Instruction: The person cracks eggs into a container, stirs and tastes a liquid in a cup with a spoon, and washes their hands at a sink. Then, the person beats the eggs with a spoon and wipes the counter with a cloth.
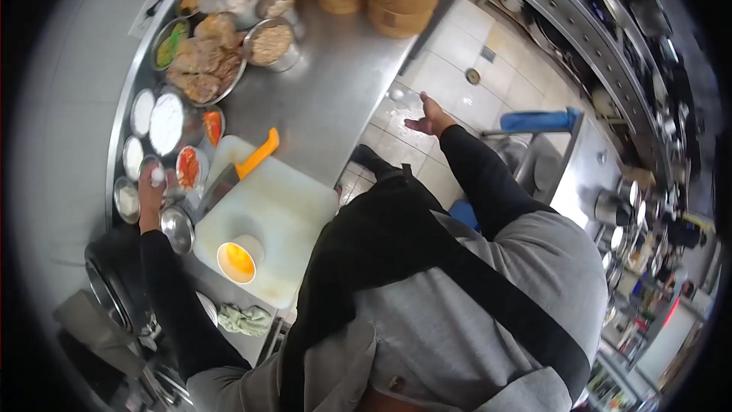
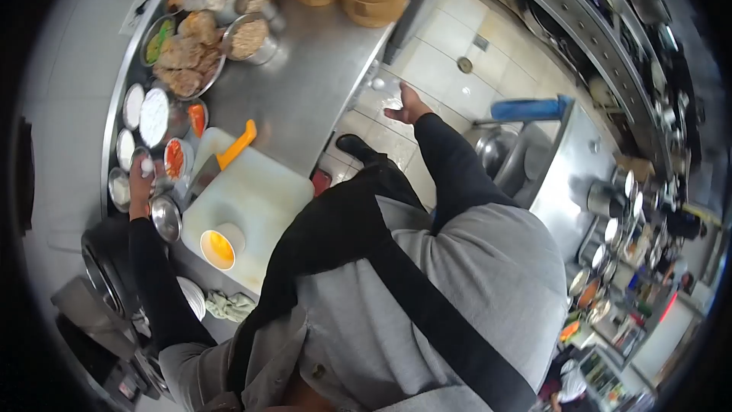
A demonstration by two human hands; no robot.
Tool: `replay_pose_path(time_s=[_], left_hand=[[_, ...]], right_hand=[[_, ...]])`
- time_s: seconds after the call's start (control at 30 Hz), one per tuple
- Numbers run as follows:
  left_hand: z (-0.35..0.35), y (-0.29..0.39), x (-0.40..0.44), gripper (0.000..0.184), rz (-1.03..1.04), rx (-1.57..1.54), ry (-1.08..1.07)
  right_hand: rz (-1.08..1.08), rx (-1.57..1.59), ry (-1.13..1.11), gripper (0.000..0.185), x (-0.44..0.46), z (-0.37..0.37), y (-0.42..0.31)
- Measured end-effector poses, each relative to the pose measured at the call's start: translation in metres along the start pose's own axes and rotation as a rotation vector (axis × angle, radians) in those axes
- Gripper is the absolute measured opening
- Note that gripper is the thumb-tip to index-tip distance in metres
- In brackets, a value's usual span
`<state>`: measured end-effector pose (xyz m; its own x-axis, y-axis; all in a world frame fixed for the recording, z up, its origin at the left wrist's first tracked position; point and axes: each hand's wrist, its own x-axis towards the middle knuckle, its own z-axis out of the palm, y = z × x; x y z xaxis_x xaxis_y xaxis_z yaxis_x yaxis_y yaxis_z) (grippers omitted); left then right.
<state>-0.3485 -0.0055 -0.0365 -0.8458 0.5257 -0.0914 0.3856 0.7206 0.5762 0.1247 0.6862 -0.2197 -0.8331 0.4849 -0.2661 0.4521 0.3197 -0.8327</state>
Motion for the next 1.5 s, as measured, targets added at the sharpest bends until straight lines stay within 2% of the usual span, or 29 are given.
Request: replay_pose_path(time_s=[0.03, 0.07, 0.1, 0.13, 0.2, 0.27, 0.3, 0.33, 0.37, 0.43, 0.47, 0.53, 0.57, 0.6, 0.67, 0.7, 0.8, 0.83, 0.93, 1.07, 1.1, 1.17, 1.2, 1.23, 1.3, 1.33, 1.4, 1.43, 1.5], left_hand=[[-0.004, 0.067, -0.019, 0.050, -0.181, -0.132, 0.107], [-0.017, 0.095, -0.031, 0.054, -0.385, -0.197, 0.188], [-0.022, 0.083, -0.042, 0.053, -0.297, -0.309, 0.356], [-0.031, 0.143, -0.061, 0.055, -0.328, -0.354, 0.448], [-0.033, 0.197, -0.099, 0.052, -0.330, -0.781, 0.551], [-0.012, 0.224, -0.135, 0.044, -0.156, -1.067, 0.546], [0.000, 0.253, -0.141, 0.041, -0.246, -1.157, 0.588], [0.013, 0.291, -0.156, 0.041, -0.251, -1.198, 0.624], [0.037, 0.294, -0.167, 0.043, -0.171, -1.160, 0.606], [0.072, 0.322, -0.182, 0.047, -0.165, -1.013, 0.650], [0.094, 0.319, -0.189, 0.049, -0.091, -0.718, 0.738], [0.110, 0.321, -0.203, 0.052, -0.202, -1.006, 0.718], [0.109, 0.330, -0.219, 0.053, -0.300, -1.183, 0.678], [0.115, 0.333, -0.233, 0.054, -0.406, -1.373, 0.626], [0.125, 0.323, -0.266, 0.051, -0.409, -1.367, 0.793], [0.121, 0.319, -0.287, 0.051, -0.404, -1.381, 0.883], [0.133, 0.296, -0.349, 0.045, -0.424, -1.550, 1.198], [0.140, 0.280, -0.376, 0.040, -0.417, -1.662, 1.218], [0.148, 0.253, -0.426, 0.029, -0.456, -1.848, 1.229], [0.151, 0.247, -0.419, 0.021, -0.579, -1.808, 1.350], [0.147, 0.251, -0.411, 0.021, -0.519, -1.733, 1.280], [0.130, 0.269, -0.391, 0.029, -0.563, -1.423, 1.069], [0.126, 0.266, -0.382, 0.035, -0.470, -1.240, 0.925], [0.120, 0.261, -0.371, 0.043, -0.371, -1.054, 0.782], [0.097, 0.277, -0.336, 0.046, -0.152, -0.582, 0.606], [0.096, 0.275, -0.322, 0.045, -0.065, -0.446, 0.600], [0.088, 0.269, -0.299, 0.044, 0.118, -0.167, 0.581], [0.084, 0.264, -0.297, 0.045, 0.068, -0.184, 0.579], [0.078, 0.250, -0.301, 0.047, -0.031, -0.210, 0.574]], right_hand=[[0.133, 0.114, 0.160, 0.042, 0.016, 0.003, 0.002], [0.214, 0.289, 0.389, 0.032, 0.027, 0.004, 0.000], [0.135, 0.366, 0.566, 0.025, 0.023, 0.000, -0.015], [-0.006, 0.361, 0.579, 0.024, 0.017, -0.004, -0.045], [-0.255, 0.336, 0.362, 0.013, -0.017, -0.004, -0.185], [-0.508, 0.315, -0.011, 0.009, -0.039, 0.041, -0.287], [-0.699, 0.265, -0.190, 0.010, -0.037, 0.075, -0.319], [-0.866, 0.280, -0.376, 0.025, -0.053, 0.105, -0.368], [-0.757, 0.183, -0.652, 0.039, -0.070, 0.120, -0.408], [-0.788, 0.076, -0.811, 0.049, -0.092, 0.160, -0.454], [-0.911, 0.056, -0.810, 0.050, -0.098, 0.171, -0.455], [-1.135, 0.015, -0.790, 0.052, -0.090, 0.200, -0.438], [-1.119, 0.033, -0.825, 0.048, -0.096, 0.202, -0.429], [-0.966, 0.079, -0.925, 0.046, -0.092, 0.208, -0.410], [-0.624, 0.176, -1.090, 0.043, -0.081, 0.221, -0.368], [-0.388, 0.204, -1.074, 0.041, -0.082, 0.219, -0.359], [-0.117, -0.049, -1.093, 0.040, -0.073, 0.220, -0.336], [-0.746, -0.127, -0.953, 0.040, -0.073, 0.225, -0.322], [-1.355, -0.184, -0.713, 0.044, -0.091, 0.222, -0.349], [-1.473, -0.576, -0.710, 0.041, -0.083, 0.238, -0.318], [-1.421, -0.527, -0.752, 0.041, -0.082, 0.242, -0.322], [-1.310, -0.435, -0.845, 0.041, -0.079, 0.248, -0.337], [-1.245, -0.287, -0.900, 0.040, -0.082, 0.250, -0.353], [-1.318, -0.130, -0.939, 0.041, -0.079, 0.259, -0.369], [-0.862, -0.238, -1.332, 0.047, -0.096, 0.254, -0.435], [-0.616, -0.289, -1.495, 0.051, -0.104, 0.255, -0.457], [-0.383, -0.170, -1.628, 0.054, -0.112, 0.275, -0.473], [-0.265, -0.109, -1.687, 0.055, -0.112, 0.281, -0.480], [-0.276, 0.039, -1.644, 0.054, -0.104, 0.293, -0.476]])
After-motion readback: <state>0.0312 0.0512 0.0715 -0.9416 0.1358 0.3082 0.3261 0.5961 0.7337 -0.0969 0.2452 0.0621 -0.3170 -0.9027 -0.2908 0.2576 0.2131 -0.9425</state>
